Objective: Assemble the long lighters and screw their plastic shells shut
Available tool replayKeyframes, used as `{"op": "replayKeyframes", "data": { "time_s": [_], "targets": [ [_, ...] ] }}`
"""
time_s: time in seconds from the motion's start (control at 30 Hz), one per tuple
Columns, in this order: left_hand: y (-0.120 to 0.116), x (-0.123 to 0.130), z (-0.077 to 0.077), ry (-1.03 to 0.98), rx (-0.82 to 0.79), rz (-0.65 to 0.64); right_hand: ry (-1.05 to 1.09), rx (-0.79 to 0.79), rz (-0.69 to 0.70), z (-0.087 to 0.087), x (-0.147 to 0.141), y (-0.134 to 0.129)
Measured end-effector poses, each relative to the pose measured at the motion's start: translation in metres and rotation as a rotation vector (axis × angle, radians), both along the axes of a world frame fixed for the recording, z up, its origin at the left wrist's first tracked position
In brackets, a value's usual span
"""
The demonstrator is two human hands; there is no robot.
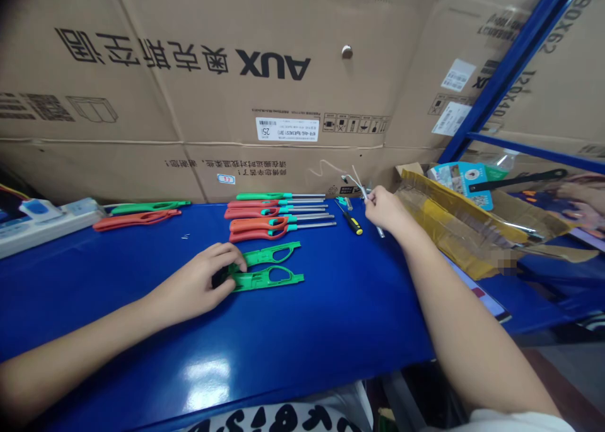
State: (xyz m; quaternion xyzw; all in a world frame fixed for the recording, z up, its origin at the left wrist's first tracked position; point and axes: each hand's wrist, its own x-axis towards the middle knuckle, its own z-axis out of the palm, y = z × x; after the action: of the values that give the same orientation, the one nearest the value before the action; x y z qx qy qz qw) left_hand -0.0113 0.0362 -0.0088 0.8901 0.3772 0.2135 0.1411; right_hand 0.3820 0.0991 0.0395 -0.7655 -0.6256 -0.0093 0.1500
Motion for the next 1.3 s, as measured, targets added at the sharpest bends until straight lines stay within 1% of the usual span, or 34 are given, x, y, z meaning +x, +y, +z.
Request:
{"op": "replayKeyframes", "data": {
  "time_s": [0.1, 0.2, 0.27, 0.3, 0.33, 0.4, 0.5, 0.57, 0.67, 0.8, 0.87, 1.0, 1.1, 1.17, 1.3],
  "targets": [
    [0.001, -0.005, 0.002, 0.069, 0.013, 0.048, 0.16, 0.014, 0.192, 0.001, -0.028, -0.016],
    [0.002, -0.011, 0.004, 0.126, 0.028, 0.093, 0.3, -0.02, 0.413, -0.004, -0.065, -0.037],
    [0.001, -0.014, 0.006, 0.15, 0.021, 0.12, 0.549, -0.08, 0.601, -0.009, -0.087, -0.052],
    [0.0, -0.015, 0.007, 0.137, 0.009, 0.138, 0.626, -0.086, 0.65, -0.012, -0.096, -0.059],
    [-0.003, -0.016, 0.009, 0.103, -0.011, 0.157, 0.691, -0.111, 0.684, -0.014, -0.104, -0.065],
    [-0.008, -0.014, 0.015, -0.032, -0.084, 0.191, 0.836, -0.233, 0.708, -0.017, -0.114, -0.074],
    [-0.018, -0.008, 0.022, -0.295, -0.278, 0.196, 1.065, -0.397, 0.701, -0.023, -0.12, -0.078],
    [-0.022, -0.002, 0.024, -0.446, -0.427, 0.194, 1.139, -0.442, 0.71, -0.027, -0.119, -0.077],
    [-0.023, 0.002, 0.023, -0.59, -0.611, 0.192, 1.131, -0.46, 0.749, -0.032, -0.117, -0.075],
    [-0.022, 0.0, 0.019, -0.724, -0.758, 0.199, 1.085, -0.444, 0.772, -0.032, -0.116, -0.075],
    [-0.022, -0.001, 0.018, -0.816, -0.828, 0.204, 1.054, -0.395, 0.783, -0.032, -0.115, -0.075],
    [-0.025, 0.002, 0.017, -0.967, -0.945, 0.194, 0.971, -0.209, 0.857, -0.032, -0.113, -0.074],
    [-0.025, 0.003, 0.014, -0.992, -0.963, 0.22, 0.949, -0.157, 0.891, -0.034, -0.114, -0.074],
    [-0.024, 0.002, 0.012, -0.977, -0.938, 0.245, 0.915, -0.131, 0.887, -0.035, -0.115, -0.074],
    [-0.023, 0.002, 0.009, -0.876, -0.785, 0.288, 0.755, -0.089, 0.837, -0.039, -0.115, -0.075]
  ]
}}
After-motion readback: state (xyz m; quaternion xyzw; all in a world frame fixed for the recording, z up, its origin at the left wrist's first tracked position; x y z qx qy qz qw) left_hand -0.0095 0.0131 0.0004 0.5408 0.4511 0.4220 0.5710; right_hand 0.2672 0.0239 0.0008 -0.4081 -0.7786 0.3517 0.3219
